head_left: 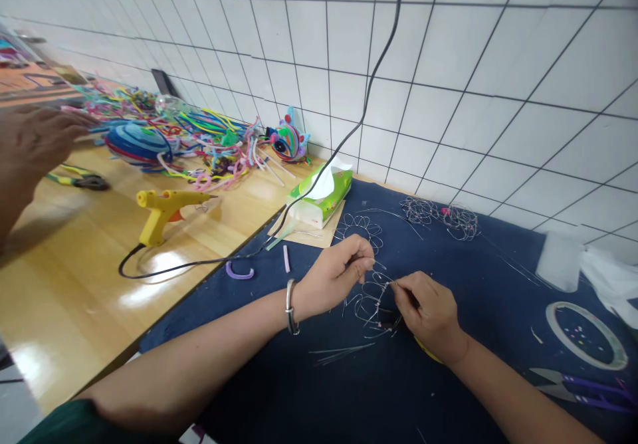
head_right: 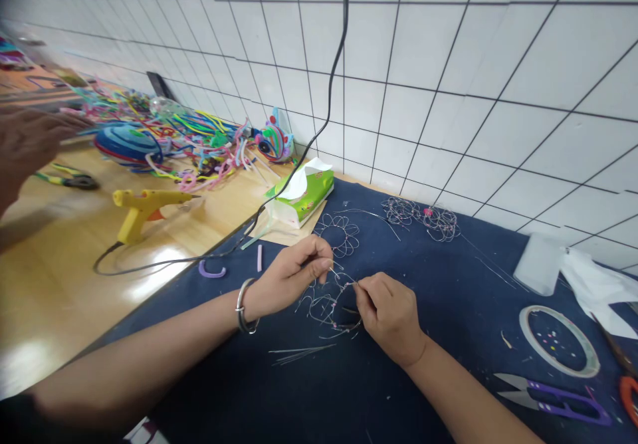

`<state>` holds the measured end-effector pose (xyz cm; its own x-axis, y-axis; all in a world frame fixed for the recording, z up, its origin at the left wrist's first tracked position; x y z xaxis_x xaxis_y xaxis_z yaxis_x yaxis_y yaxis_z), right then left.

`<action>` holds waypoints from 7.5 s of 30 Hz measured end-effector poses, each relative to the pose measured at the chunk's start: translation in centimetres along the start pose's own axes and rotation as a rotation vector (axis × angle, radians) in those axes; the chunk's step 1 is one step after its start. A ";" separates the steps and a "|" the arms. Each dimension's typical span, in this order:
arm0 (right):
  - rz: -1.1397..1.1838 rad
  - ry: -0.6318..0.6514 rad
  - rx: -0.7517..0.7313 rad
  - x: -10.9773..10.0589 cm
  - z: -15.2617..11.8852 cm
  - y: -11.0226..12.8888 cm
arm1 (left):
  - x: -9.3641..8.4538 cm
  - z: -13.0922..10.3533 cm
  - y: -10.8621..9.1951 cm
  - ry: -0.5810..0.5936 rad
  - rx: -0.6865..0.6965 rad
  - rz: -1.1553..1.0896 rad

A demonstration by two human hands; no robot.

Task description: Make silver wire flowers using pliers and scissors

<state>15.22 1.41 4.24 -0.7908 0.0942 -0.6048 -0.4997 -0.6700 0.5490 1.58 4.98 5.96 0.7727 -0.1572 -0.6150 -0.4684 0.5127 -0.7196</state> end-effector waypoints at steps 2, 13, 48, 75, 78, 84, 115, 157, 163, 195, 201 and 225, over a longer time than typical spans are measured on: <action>-0.002 0.001 0.003 0.0 0.0 0.0 | 0.1 0.1 0.3 0.003 -0.008 -0.032; 0.013 0.018 -0.018 0.2 -0.1 0.0 | 0.3 -0.1 -0.9 0.024 0.095 0.016; -0.086 0.060 -0.070 0.8 -0.4 0.5 | 0.9 -0.4 -1.8 0.111 0.192 0.209; -0.115 0.081 -0.092 1.1 -0.4 0.7 | 1.2 -0.4 -1.5 0.112 0.201 0.270; -0.115 0.086 -0.086 1.1 -0.4 0.7 | 1.2 -0.4 -1.6 0.112 0.205 0.266; -0.119 0.090 -0.087 1.2 -0.4 0.7 | 1.3 -0.4 -1.5 0.113 0.199 0.264; -0.114 0.111 -0.083 1.2 -0.5 0.6 | 1.0 -0.4 -1.9 0.106 0.219 0.287; -0.122 0.097 -0.061 1.2 -0.5 0.1 | 1.2 -0.3 -1.6 0.118 0.228 0.281; -0.118 0.100 -0.060 1.2 -0.5 0.1 | 1.3 -0.4 -1.4 0.122 0.213 0.277; -0.133 0.080 -0.093 1.0 -0.4 0.5 | 0.7 -0.3 -1.9 0.084 0.229 0.308; -0.142 0.063 -0.095 0.7 -0.3 0.4 | -0.2 -0.2 -1.9 0.031 0.234 0.316; -0.136 0.042 -0.076 0.3 -0.3 0.3 | 0.6 -0.4 -1.4 0.073 0.189 0.310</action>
<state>14.94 1.01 4.04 -0.7016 0.1578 -0.6949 -0.5713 -0.7073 0.4162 2.58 3.79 6.48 0.5704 -0.0265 -0.8209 -0.5830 0.6911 -0.4273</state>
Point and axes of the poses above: each hand's wrist, its own z-axis towards the middle knuckle, its own x-axis out of the palm, y = z × x, the point moved 8 cm from there along z, towards the middle knuckle, and after that the axes turned 14 degrees about z, right-handed, at the moved point
